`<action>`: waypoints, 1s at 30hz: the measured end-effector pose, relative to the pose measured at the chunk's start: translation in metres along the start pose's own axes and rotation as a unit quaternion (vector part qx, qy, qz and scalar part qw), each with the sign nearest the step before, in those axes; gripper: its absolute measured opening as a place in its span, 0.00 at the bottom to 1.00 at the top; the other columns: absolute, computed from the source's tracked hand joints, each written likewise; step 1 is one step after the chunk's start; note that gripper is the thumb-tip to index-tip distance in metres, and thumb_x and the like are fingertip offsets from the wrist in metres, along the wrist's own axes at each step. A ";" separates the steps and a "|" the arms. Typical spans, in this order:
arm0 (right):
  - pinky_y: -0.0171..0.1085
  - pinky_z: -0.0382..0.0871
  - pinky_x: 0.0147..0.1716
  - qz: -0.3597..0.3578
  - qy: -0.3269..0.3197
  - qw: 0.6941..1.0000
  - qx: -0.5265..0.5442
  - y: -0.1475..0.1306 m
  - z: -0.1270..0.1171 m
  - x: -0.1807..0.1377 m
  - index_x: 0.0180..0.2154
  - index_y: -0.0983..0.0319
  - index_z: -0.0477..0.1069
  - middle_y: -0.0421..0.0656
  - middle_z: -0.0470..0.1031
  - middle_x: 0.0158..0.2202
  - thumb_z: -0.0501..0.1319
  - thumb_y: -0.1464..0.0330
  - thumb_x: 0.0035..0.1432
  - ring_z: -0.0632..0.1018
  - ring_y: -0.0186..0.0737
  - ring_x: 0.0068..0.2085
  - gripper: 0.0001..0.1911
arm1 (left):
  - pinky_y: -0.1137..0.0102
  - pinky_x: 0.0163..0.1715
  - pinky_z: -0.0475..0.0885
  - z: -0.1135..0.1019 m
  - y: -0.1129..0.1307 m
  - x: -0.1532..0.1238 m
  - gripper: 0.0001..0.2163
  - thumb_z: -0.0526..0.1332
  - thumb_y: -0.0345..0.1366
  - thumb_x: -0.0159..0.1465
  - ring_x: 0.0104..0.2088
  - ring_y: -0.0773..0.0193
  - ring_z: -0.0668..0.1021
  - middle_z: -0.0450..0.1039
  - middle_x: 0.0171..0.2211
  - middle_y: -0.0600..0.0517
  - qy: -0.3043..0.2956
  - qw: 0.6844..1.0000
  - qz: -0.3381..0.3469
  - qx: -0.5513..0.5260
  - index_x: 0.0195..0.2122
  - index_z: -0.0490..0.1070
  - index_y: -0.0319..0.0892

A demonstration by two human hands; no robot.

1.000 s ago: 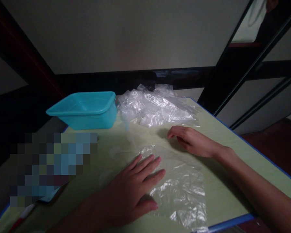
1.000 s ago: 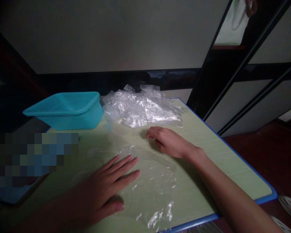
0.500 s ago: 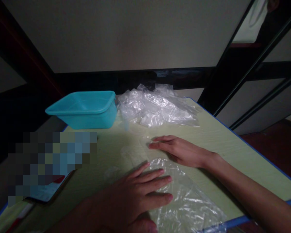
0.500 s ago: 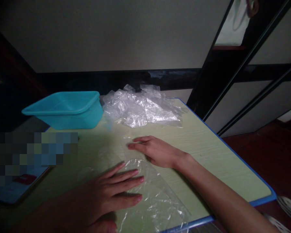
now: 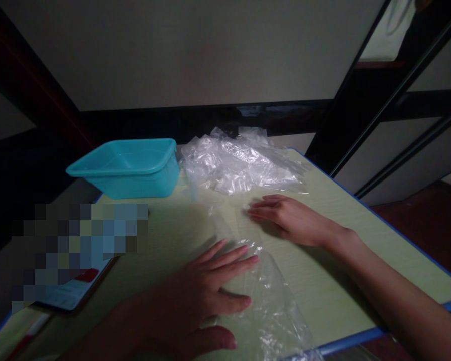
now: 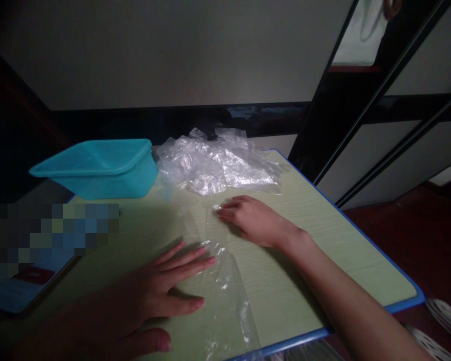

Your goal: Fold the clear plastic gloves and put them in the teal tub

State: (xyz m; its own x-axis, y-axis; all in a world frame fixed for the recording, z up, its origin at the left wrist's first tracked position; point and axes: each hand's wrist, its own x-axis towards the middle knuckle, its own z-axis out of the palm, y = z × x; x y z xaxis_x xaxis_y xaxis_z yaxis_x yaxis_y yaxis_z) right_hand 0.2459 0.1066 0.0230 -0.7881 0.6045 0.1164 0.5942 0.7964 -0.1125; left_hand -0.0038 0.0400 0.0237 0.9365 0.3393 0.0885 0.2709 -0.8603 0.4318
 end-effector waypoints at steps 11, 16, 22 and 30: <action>0.54 0.57 0.56 -0.031 0.044 0.999 0.002 -0.011 -0.001 -0.001 0.54 0.70 0.62 0.56 0.71 0.51 0.49 0.79 0.54 0.72 0.47 0.52 0.24 | 0.49 0.60 0.49 0.006 -0.005 -0.002 0.18 0.57 0.44 0.62 0.62 0.52 0.58 0.58 0.61 0.44 -0.009 1.000 -0.008 -0.001 0.52 0.68 0.45; 0.55 0.48 0.59 -0.091 0.002 0.990 0.110 -0.026 0.010 0.008 0.58 0.68 0.56 0.54 0.66 0.56 0.48 0.77 0.58 0.61 0.42 0.61 0.24 | 0.51 0.60 0.50 0.009 -0.006 -0.002 0.18 0.57 0.44 0.62 0.61 0.52 0.60 0.59 0.60 0.44 0.004 1.000 -0.001 -0.013 0.51 0.69 0.44; 0.56 0.46 0.59 -0.034 -0.007 0.997 0.068 -0.021 0.013 0.011 0.58 0.70 0.54 0.58 0.64 0.57 0.46 0.76 0.60 0.63 0.44 0.60 0.24 | 0.53 0.61 0.48 0.007 -0.004 0.000 0.17 0.58 0.43 0.62 0.62 0.54 0.58 0.58 0.61 0.45 -0.028 0.999 -0.017 -0.008 0.51 0.69 0.45; 0.56 0.47 0.59 -0.017 0.004 1.000 0.003 -0.013 0.007 0.006 0.58 0.70 0.53 0.57 0.63 0.57 0.46 0.75 0.59 0.62 0.45 0.60 0.25 | 0.53 0.61 0.49 0.004 -0.013 -0.005 0.19 0.53 0.40 0.65 0.62 0.57 0.58 0.57 0.61 0.45 0.044 0.998 -0.030 0.044 0.56 0.62 0.41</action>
State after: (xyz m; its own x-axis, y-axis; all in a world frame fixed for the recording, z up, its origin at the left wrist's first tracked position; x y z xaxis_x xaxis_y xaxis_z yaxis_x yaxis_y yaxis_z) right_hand 0.2322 0.0999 0.0179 -0.8059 0.5780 0.1284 0.5669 0.8158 -0.1140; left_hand -0.0109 0.0479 0.0138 0.8957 0.4204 0.1450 0.3486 -0.8662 0.3580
